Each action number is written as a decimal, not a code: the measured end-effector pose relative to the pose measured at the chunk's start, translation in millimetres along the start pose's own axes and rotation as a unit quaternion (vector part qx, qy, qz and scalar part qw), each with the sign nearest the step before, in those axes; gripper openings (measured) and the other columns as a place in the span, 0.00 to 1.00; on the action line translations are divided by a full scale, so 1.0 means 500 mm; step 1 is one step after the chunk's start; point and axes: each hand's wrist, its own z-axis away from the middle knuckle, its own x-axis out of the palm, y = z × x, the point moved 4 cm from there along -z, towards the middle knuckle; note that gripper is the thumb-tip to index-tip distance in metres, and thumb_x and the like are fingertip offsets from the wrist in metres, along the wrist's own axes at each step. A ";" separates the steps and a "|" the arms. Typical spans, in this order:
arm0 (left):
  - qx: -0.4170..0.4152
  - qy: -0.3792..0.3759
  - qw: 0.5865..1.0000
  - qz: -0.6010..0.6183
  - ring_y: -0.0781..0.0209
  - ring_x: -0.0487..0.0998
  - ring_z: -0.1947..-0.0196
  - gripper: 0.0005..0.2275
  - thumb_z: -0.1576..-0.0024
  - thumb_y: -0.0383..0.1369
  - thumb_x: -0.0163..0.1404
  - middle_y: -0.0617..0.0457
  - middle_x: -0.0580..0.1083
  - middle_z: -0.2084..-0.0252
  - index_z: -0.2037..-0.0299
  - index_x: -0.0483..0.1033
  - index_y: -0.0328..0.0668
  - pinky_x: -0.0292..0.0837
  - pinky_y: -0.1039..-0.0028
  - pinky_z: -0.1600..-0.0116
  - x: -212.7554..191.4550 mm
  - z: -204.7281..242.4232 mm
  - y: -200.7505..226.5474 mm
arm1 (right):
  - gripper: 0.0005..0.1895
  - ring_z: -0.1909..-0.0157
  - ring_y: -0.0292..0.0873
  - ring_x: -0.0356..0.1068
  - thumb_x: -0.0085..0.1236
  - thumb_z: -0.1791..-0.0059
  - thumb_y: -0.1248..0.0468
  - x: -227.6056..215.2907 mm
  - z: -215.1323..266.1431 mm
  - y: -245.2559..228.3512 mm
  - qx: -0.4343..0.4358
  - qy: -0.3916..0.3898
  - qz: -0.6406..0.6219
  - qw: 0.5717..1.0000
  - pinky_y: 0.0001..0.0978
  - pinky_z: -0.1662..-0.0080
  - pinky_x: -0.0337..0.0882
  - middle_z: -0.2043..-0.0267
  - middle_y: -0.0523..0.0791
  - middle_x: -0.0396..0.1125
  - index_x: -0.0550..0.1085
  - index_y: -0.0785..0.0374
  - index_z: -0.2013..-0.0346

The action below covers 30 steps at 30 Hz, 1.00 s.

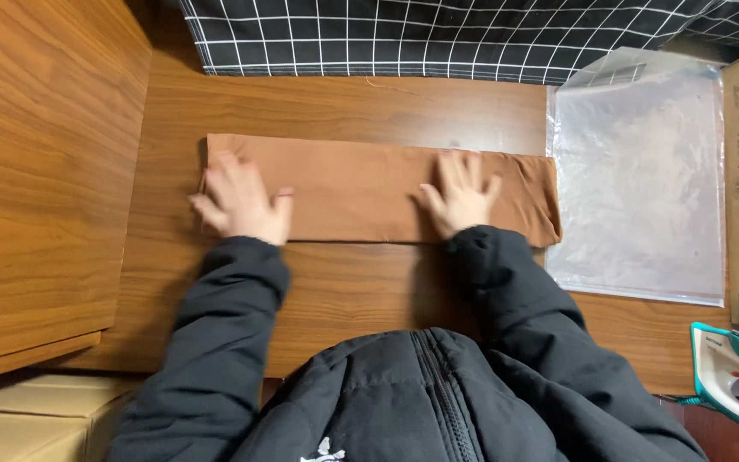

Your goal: Folding a garment, hanging it on a clothing rack, and then assembling a cardboard box to pack a bagged item for shipping.

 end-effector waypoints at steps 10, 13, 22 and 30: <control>0.102 -0.206 0.964 0.130 0.46 0.38 0.30 0.35 0.47 0.58 0.42 0.50 0.41 0.28 0.33 0.48 0.51 0.39 0.43 0.33 0.012 0.012 0.049 | 0.33 0.27 0.45 0.31 0.34 0.49 0.38 -0.008 0.028 0.082 -0.023 0.040 -0.017 0.999 0.66 0.38 0.40 0.27 0.37 0.40 0.49 0.44 0.32; 0.113 -0.212 0.969 0.062 0.49 0.36 0.29 0.36 0.48 0.60 0.38 0.53 0.39 0.27 0.31 0.45 0.54 0.34 0.45 0.34 -0.005 0.043 -0.025 | 0.37 0.26 0.42 0.30 0.32 0.50 0.36 -0.019 0.076 0.152 -0.014 0.017 0.015 1.000 0.53 0.34 0.39 0.26 0.39 0.36 0.45 0.45 0.30; 0.141 -0.225 0.961 0.078 0.58 0.37 0.28 0.29 0.43 0.55 0.34 0.62 0.37 0.27 0.32 0.45 0.60 0.36 0.46 0.33 0.025 0.097 -0.089 | 0.48 0.26 0.39 0.32 0.39 0.60 0.30 -0.044 0.163 0.182 -0.096 0.007 0.040 0.995 0.49 0.33 0.37 0.26 0.35 0.35 0.44 0.42 0.31; 0.227 -0.116 0.966 0.050 0.55 0.45 0.29 0.24 0.41 0.34 0.39 0.50 0.44 0.28 0.33 0.50 0.49 0.50 0.54 0.34 0.081 0.114 -0.143 | 0.41 0.29 0.38 0.43 0.44 0.57 0.39 -0.042 0.176 0.214 -0.203 0.112 0.016 0.973 0.43 0.35 0.43 0.29 0.39 0.46 0.52 0.46 0.32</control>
